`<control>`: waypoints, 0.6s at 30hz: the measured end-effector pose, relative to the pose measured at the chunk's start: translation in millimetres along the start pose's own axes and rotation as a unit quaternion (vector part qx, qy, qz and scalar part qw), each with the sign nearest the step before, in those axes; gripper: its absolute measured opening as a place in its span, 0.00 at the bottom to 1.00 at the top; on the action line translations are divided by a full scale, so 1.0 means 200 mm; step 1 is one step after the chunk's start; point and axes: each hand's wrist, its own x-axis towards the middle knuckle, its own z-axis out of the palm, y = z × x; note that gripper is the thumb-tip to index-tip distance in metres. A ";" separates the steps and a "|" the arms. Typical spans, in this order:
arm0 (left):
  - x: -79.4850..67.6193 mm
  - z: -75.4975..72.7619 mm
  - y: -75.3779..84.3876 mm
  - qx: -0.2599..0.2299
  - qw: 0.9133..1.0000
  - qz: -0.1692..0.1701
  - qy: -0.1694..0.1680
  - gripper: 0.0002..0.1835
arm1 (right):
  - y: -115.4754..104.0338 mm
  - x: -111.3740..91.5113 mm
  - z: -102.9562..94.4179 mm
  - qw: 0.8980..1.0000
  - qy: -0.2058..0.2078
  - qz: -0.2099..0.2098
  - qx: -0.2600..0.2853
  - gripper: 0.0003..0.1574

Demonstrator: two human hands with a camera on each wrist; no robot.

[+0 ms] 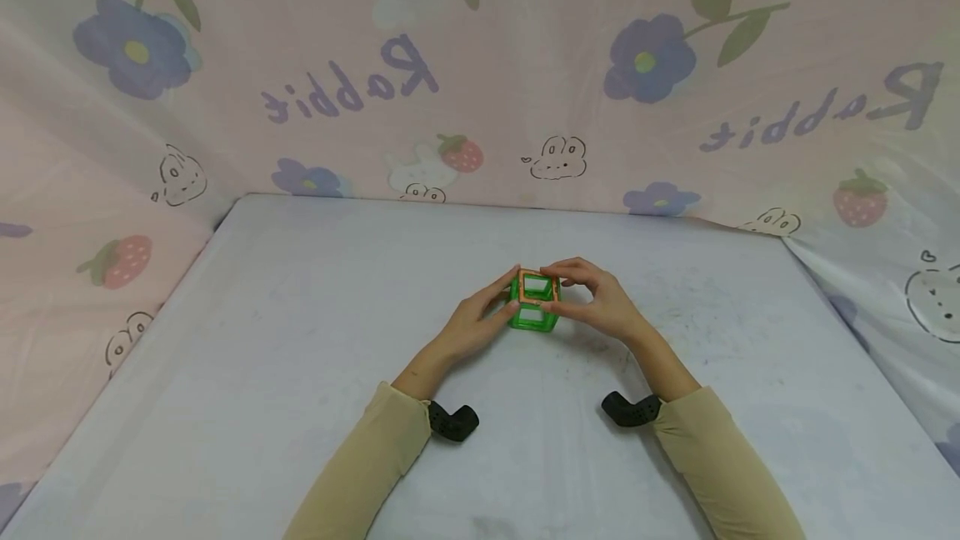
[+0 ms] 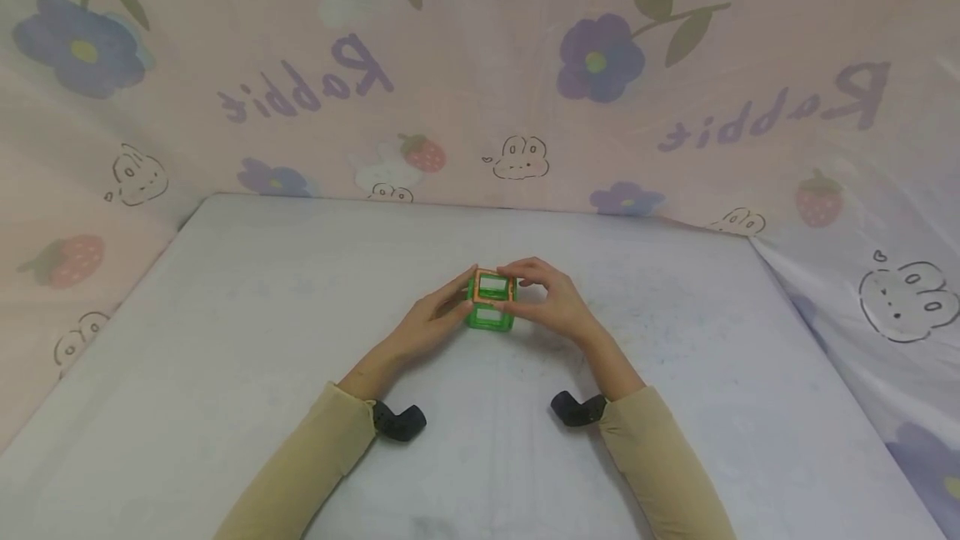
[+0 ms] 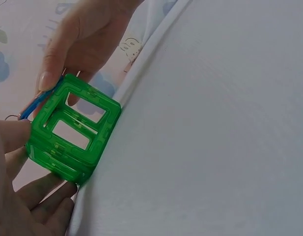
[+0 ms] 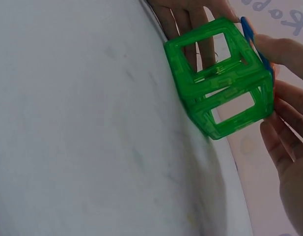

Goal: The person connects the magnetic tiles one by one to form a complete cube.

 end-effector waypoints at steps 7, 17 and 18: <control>0.00 0.00 0.01 -0.011 0.999 -0.030 -0.002 0.29 | 0.00 0.00 0.00 1.000 0.003 -0.003 -0.006 0.31; -0.01 0.00 0.02 -0.018 0.999 -0.032 -0.003 0.29 | 0.02 -0.01 0.01 1.000 0.011 -0.005 -0.014 0.31; -0.01 0.00 0.02 -0.017 0.999 -0.033 -0.004 0.29 | 0.03 -0.01 0.01 1.000 0.013 -0.010 -0.017 0.31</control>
